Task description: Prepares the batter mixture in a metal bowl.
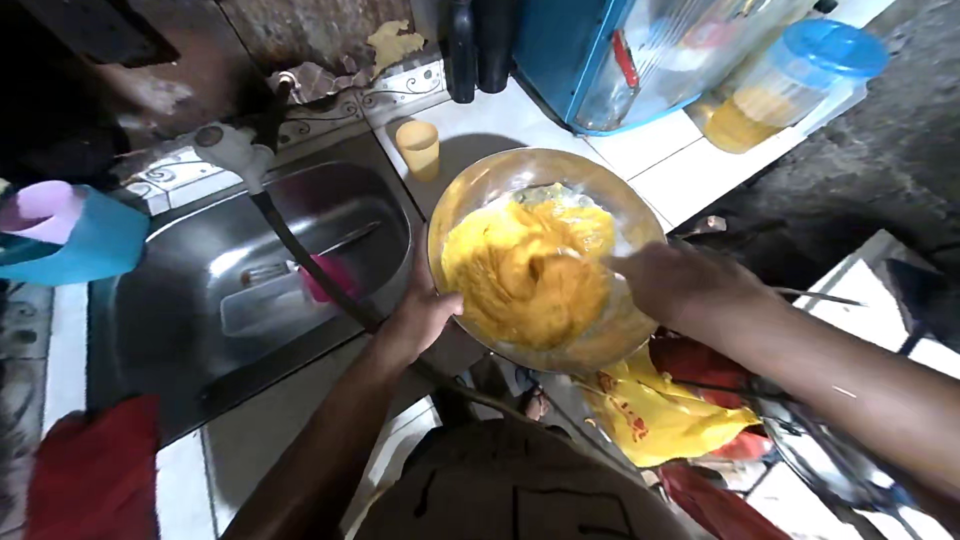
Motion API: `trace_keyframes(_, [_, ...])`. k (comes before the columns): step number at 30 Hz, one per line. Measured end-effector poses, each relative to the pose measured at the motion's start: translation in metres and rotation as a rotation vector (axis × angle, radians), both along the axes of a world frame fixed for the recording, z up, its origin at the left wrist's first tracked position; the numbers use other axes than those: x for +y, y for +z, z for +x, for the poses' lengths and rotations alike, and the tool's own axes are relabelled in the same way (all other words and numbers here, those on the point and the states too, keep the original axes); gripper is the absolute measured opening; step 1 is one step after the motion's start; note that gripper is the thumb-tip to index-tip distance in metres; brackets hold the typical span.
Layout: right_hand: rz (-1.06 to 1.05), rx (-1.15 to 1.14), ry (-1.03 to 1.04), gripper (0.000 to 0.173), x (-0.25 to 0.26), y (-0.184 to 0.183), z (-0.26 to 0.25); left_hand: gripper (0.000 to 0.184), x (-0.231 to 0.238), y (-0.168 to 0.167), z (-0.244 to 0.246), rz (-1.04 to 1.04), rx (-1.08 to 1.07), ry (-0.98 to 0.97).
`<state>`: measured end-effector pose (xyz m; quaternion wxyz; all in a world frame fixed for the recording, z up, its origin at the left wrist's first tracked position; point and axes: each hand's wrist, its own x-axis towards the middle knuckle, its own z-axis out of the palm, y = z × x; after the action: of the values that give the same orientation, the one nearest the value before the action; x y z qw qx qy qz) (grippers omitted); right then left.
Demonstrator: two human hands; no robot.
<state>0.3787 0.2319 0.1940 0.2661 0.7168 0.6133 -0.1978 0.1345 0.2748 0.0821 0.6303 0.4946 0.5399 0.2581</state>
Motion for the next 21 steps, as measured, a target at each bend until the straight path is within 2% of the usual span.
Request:
trace_keyframes(2, [0.086, 0.077, 0.013, 0.054, 0.013, -0.019, -0.013, 0.113, -0.001, -0.001, 0.002, 0.004, -0.03, 0.011])
trace_keyframes(4, [-0.013, 0.15, 0.139, 0.062, 0.0, -0.014, -0.016, 0.114, -0.001, -0.005, 0.002, 0.034, -0.081, 0.048])
trace_keyframes(6, [-0.087, 0.082, 0.19, 0.056, -0.021, 0.0, 0.0, 0.116, -0.004, -0.009, -0.001, 0.051, -0.156, 0.069])
trace_keyframes(9, [-0.011, -0.052, 0.0, 0.042, -0.009, -0.005, 0.012, 0.117, -0.009, -0.014, 0.005, 0.075, -0.218, 0.058])
trace_keyframes(11, [0.064, 0.009, -0.04, 0.054, 0.003, -0.025, -0.005, 0.116, -0.011, -0.015, 0.009, 0.096, -0.234, 0.049])
trace_keyframes(14, [-0.032, 0.11, 0.138, 0.063, -0.015, -0.015, -0.006, 0.117, -0.011, -0.017, 0.012, 0.127, -0.249, 0.072])
trace_keyframes(17, [-0.041, 0.005, 0.02, 0.045, -0.012, -0.009, 0.027, 0.115, -0.015, -0.018, 0.01, 0.117, -0.212, 0.071])
trace_keyframes(18, [0.02, -0.018, -0.041, 0.04, -0.002, -0.015, 0.026, 0.115, -0.016, -0.018, 0.012, 0.119, -0.206, 0.068])
trace_keyframes(20, [0.134, 0.021, -0.065, 0.046, 0.013, -0.033, 0.008, 0.116, -0.016, -0.019, 0.016, 0.126, -0.219, 0.07])
trace_keyframes(21, [0.121, 0.07, -0.02, 0.049, 0.012, -0.037, -0.002, 0.117, -0.015, -0.02, 0.017, 0.136, -0.232, 0.077])
